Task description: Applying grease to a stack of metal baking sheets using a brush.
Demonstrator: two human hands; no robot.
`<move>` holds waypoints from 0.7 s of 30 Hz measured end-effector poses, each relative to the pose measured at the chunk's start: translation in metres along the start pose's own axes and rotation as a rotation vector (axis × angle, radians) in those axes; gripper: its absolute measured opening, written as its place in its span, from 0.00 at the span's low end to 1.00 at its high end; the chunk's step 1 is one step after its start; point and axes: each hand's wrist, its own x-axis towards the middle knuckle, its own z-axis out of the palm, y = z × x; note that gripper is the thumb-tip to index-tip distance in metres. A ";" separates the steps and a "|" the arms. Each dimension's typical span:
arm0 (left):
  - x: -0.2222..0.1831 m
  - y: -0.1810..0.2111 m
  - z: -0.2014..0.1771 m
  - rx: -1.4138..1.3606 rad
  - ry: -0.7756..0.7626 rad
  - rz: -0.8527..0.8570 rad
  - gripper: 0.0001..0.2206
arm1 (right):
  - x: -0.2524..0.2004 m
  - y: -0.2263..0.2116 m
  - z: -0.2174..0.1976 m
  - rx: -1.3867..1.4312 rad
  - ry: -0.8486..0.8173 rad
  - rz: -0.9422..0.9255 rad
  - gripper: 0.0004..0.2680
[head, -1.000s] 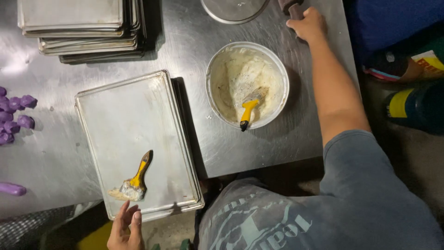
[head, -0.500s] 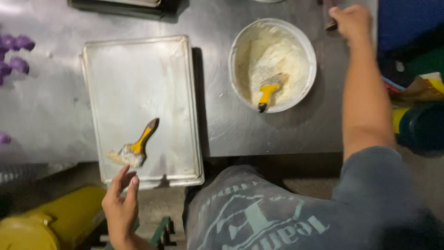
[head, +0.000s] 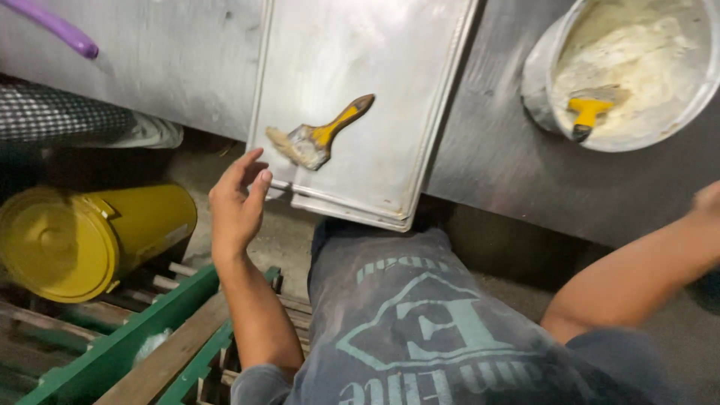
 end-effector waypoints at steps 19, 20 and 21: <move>0.067 -0.179 -0.119 -0.069 -0.160 -0.023 0.16 | -0.079 -0.380 0.413 -0.074 -0.234 -0.139 0.13; 0.071 -0.177 -0.123 -0.048 -0.202 -0.001 0.17 | -0.072 -0.373 0.417 -0.147 -0.157 -0.190 0.13; 0.071 -0.184 -0.127 -0.050 -0.201 -0.018 0.17 | -0.067 -0.373 0.413 -0.149 -0.174 -0.186 0.13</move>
